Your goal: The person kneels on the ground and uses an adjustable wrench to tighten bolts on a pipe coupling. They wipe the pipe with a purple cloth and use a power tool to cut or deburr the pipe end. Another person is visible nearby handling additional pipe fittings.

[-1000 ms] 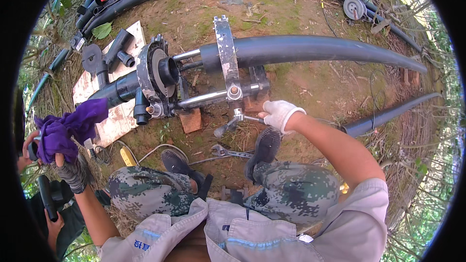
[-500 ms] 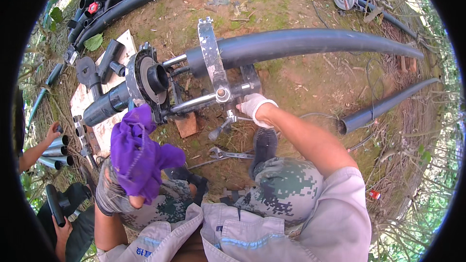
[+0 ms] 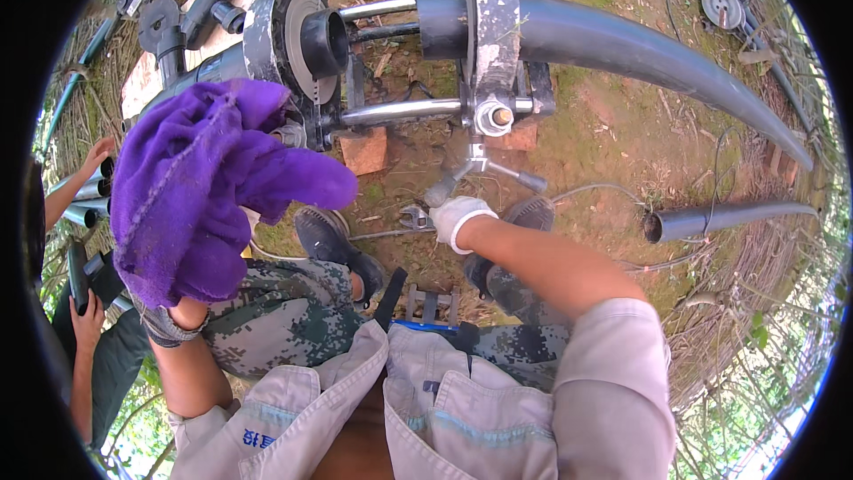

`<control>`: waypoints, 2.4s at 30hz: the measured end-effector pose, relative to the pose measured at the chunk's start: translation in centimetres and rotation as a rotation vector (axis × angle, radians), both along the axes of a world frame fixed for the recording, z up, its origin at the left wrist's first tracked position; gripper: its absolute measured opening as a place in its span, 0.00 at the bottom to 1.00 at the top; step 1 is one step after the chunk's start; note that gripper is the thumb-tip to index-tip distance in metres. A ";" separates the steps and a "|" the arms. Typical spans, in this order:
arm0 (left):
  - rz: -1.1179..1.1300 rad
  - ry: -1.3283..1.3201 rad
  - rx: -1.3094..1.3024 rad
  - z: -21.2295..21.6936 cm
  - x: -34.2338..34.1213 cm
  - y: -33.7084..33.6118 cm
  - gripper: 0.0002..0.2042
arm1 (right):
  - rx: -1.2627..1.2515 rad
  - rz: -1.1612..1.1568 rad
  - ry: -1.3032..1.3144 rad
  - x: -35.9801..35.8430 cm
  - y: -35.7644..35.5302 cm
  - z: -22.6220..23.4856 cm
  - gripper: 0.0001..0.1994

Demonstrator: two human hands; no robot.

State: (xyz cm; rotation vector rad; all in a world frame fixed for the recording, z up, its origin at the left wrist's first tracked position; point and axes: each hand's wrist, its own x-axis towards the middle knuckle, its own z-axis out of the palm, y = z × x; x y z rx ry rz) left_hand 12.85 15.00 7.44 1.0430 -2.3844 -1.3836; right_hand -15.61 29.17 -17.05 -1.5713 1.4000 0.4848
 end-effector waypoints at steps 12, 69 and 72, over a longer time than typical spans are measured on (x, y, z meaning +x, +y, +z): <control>0.083 0.204 -0.158 -1.0 0.3 0.1 0.49 | -0.138 -0.131 -0.076 2.6 5.2 -9.1 0.17; -0.065 0.086 0.263 1.1 -5.3 -0.9 0.34 | -0.688 -0.153 0.127 -16.7 1.7 4.5 0.14; -0.056 0.061 0.286 1.2 -5.4 -1.0 0.40 | -0.704 -0.113 0.128 -17.1 1.7 4.1 0.13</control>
